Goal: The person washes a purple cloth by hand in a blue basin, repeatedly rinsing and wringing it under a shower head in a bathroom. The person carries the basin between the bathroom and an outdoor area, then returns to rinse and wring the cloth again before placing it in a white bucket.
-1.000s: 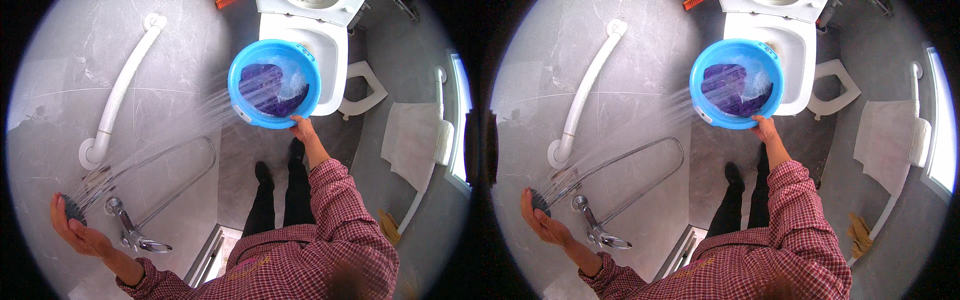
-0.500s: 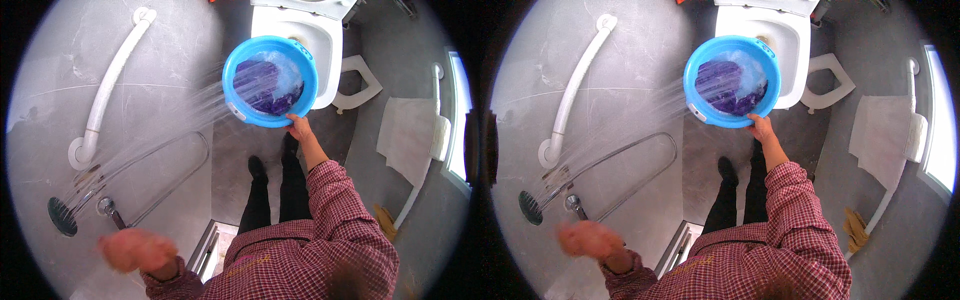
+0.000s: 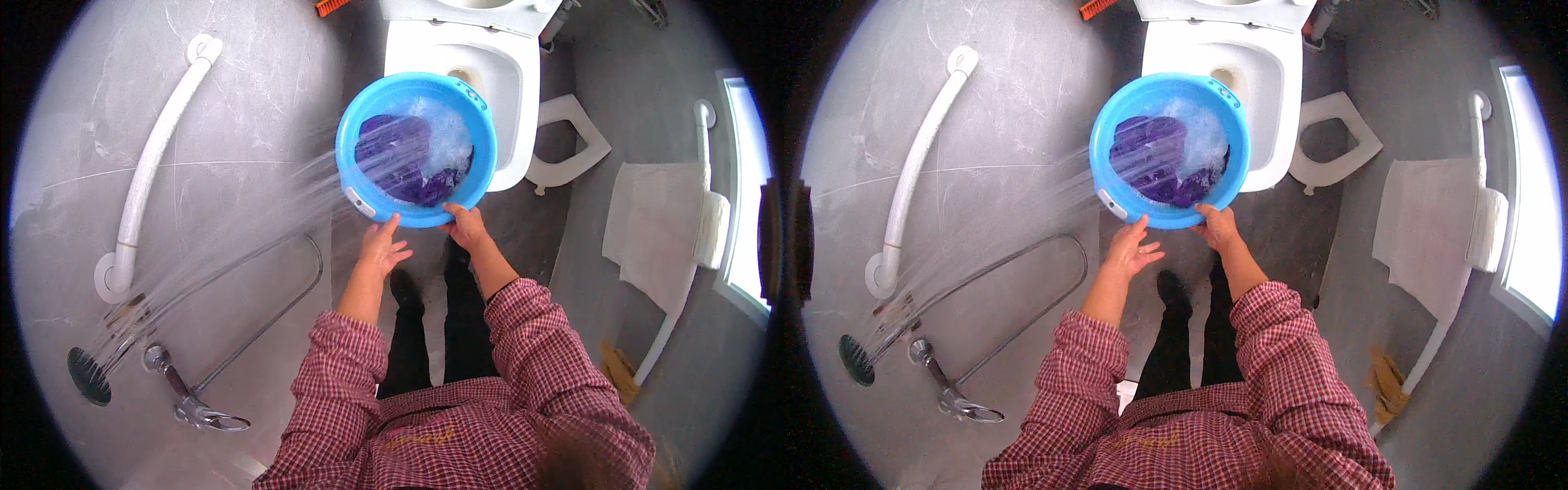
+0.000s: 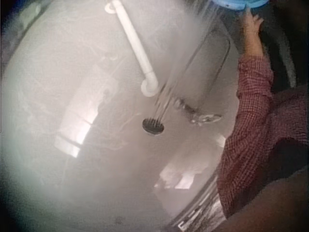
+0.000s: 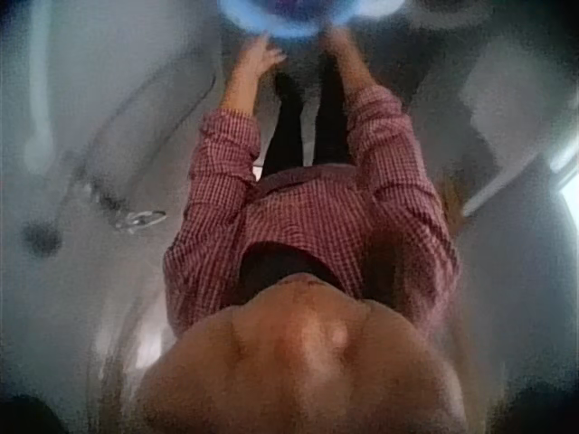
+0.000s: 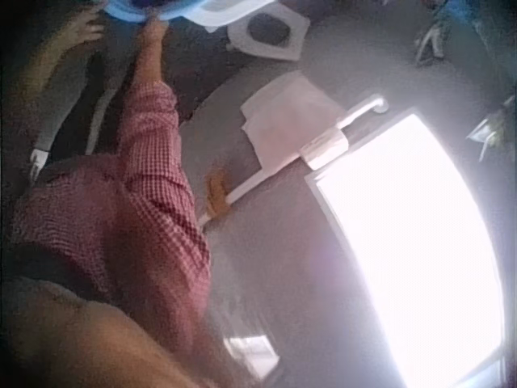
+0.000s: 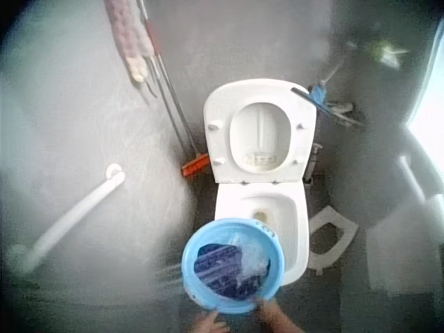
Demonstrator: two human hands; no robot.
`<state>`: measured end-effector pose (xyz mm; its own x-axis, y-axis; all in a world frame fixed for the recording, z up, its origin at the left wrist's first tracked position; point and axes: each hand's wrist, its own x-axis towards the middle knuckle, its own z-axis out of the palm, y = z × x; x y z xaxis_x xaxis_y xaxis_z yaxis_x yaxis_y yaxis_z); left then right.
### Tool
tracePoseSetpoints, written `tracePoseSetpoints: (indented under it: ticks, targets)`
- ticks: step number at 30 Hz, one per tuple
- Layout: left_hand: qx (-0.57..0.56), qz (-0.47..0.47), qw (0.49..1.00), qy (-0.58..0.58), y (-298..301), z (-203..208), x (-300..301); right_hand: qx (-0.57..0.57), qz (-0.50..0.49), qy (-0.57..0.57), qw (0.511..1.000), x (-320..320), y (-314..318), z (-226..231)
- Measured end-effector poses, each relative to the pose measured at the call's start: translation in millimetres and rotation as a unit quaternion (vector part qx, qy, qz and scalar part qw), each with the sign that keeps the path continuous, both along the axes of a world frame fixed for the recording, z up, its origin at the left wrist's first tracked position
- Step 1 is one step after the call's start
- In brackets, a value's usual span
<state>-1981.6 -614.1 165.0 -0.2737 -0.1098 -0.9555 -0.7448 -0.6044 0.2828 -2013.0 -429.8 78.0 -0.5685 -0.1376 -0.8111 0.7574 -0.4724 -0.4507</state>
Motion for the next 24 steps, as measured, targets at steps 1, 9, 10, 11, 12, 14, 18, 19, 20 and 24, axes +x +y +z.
tracePoseSetpoints:
  ticks: [1,9,10,11,12,14,18,19,20,24]
  targets:
    - [0.024,0.034,0.999,0.031,3,-9,-6,-0.021,0.014,0.005,1.000,-1,0,0]
    - [0.042,0.165,0.982,0.082,15,-41,-20,0.589,0.108,0.140,0.789,-23,16,47]
    - [0.040,0.171,0.982,0.069,14,-43,-18,0.604,0.129,0.268,0.739,-32,18,53]
    - [0.030,0.161,0.983,0.077,14,-44,-17,0.601,0.157,0.362,0.695,-42,18,55]
    - [0.021,0.153,0.986,0.070,13,-46,-17,0.596,0.162,0.464,0.635,-54,16,54]
    - [0.016,0.137,0.988,0.063,13,-49,-17,0.507,0.315,0.519,0.612,-71,-2,43]
    - [-0.004,0.128,0.990,0.063,13,-46,-16,0.507,0.583,0.311,0.553,-74,-39,14]
    - [-0.008,0.126,0.990,0.062,14,-44,-16,0.496,0.639,0.262,0.527,-74,-42,12]
    - [-0.001,0.132,0.989,0.066,14,-43,-15,0.477,0.658,0.209,0.543,-76,-49,12]
    - [-0.009,0.139,0.989,0.057,14,-41,-16,0.363,0.582,0.291,0.666,-88,-46,53]
